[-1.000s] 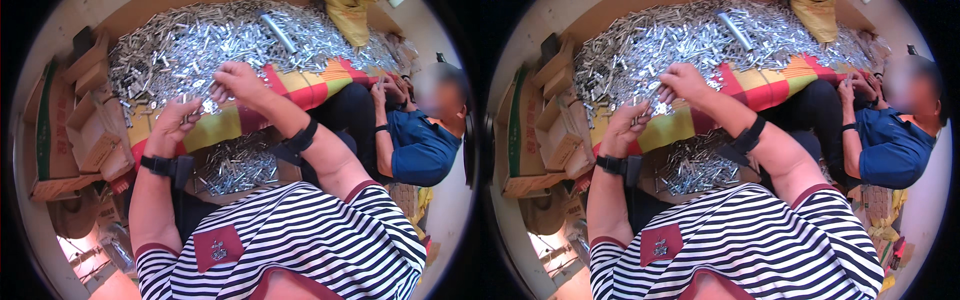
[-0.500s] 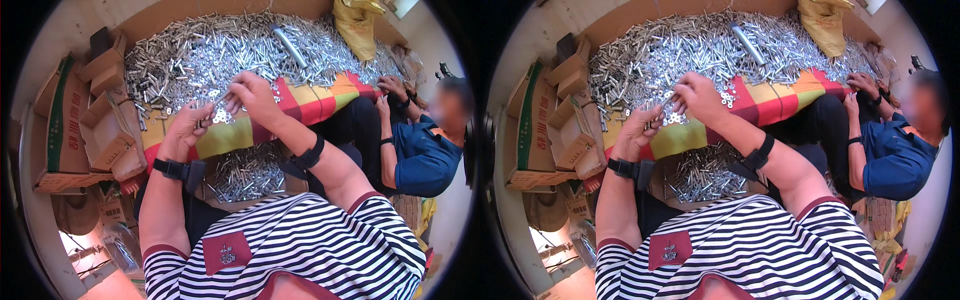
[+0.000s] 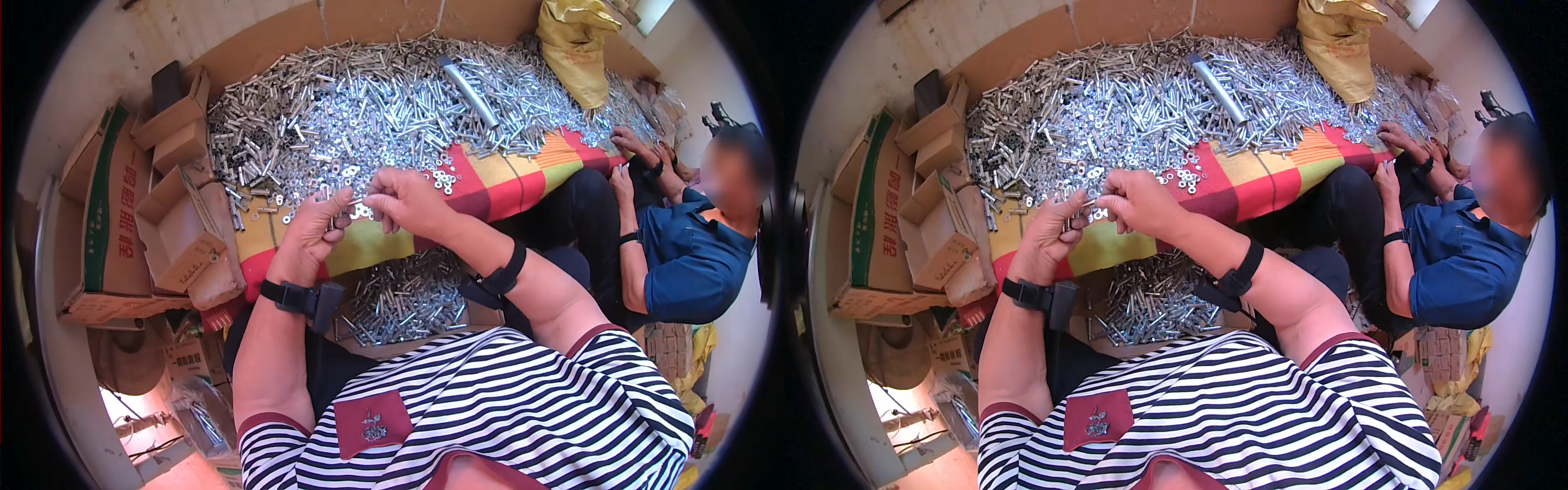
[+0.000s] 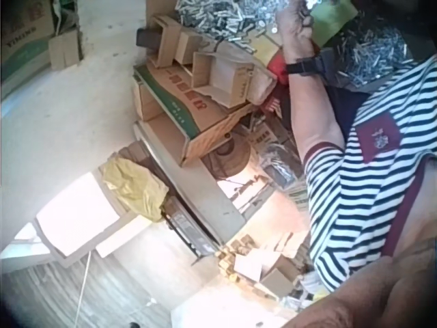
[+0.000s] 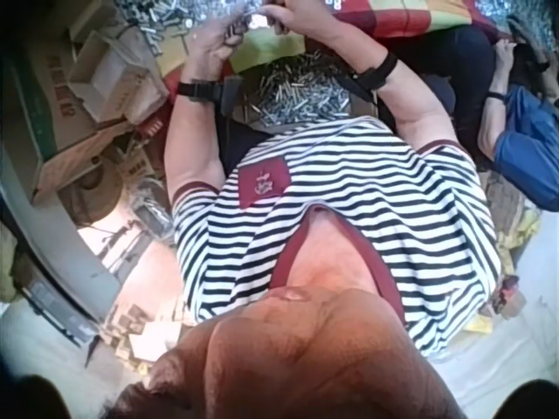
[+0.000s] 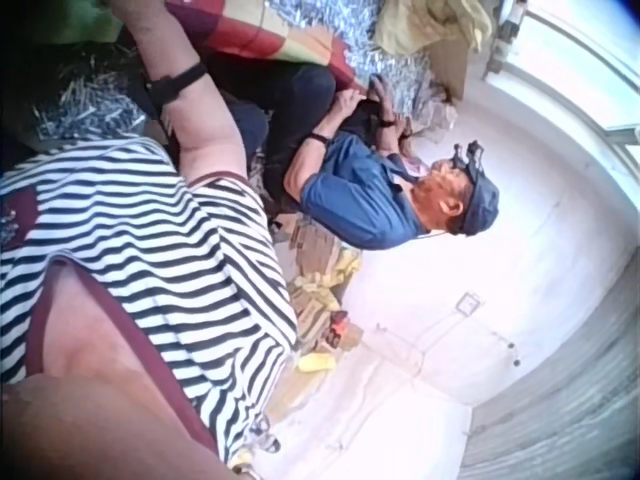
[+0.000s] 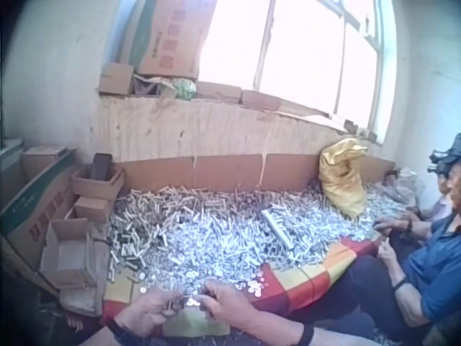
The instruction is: The person is sorting and assembling small metal washers onto bolts.
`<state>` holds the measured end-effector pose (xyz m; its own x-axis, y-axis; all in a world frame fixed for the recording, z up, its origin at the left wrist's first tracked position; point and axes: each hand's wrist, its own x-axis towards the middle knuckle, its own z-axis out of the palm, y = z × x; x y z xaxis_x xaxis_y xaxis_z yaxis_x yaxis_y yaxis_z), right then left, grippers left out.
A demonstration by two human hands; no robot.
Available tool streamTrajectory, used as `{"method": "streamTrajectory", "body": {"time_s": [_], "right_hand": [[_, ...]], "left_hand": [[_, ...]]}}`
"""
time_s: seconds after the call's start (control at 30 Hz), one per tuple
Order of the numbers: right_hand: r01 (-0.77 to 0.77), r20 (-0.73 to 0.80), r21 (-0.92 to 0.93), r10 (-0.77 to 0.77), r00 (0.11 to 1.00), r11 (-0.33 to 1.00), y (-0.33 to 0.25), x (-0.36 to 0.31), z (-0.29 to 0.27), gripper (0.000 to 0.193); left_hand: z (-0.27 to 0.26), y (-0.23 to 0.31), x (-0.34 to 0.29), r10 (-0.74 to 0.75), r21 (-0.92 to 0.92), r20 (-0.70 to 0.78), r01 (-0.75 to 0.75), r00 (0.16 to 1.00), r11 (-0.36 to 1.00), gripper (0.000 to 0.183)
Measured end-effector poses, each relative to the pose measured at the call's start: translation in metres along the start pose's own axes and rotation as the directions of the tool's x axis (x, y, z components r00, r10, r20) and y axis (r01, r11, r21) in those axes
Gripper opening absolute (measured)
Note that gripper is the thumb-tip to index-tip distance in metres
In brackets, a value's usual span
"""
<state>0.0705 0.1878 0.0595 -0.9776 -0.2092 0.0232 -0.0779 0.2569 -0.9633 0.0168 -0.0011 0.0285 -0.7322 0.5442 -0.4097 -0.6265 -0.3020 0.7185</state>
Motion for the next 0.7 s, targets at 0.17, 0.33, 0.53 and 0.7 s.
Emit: {"method": "streamTrajectory", "body": {"time_s": [0.17, 0.33, 0.53, 0.7], "right_hand": [[0.238, -0.073, -0.390, -0.288, 0.955, 0.890, 0.005, -0.002, 0.029, 0.027], [0.176, -0.123, -0.271, -0.216, 0.969, 0.946, 0.010, 0.023, 0.011, 0.031], [-0.310, -0.419, -0.788, -0.094, 0.903, 0.532, 0.038, 0.053, -0.060, 0.027], [-0.399, -0.471, -0.730, 0.014, 0.882, 0.555, 0.053, 0.064, -0.065, 0.022]], "left_hand": [[0.002, -0.010, 0.005, -0.088, -0.163, -0.002, 0.086, 0.996, 0.983, 0.019], [0.018, 0.005, 0.002, -0.101, -0.288, -0.225, 0.033, 0.969, 0.957, 0.011], [-0.038, 0.042, 0.043, 0.214, 0.154, -0.112, -0.196, 0.970, 0.969, 0.013], [-0.014, 0.052, 0.068, 0.761, 0.992, 0.118, -0.102, 0.638, -0.069, 0.013]]}}
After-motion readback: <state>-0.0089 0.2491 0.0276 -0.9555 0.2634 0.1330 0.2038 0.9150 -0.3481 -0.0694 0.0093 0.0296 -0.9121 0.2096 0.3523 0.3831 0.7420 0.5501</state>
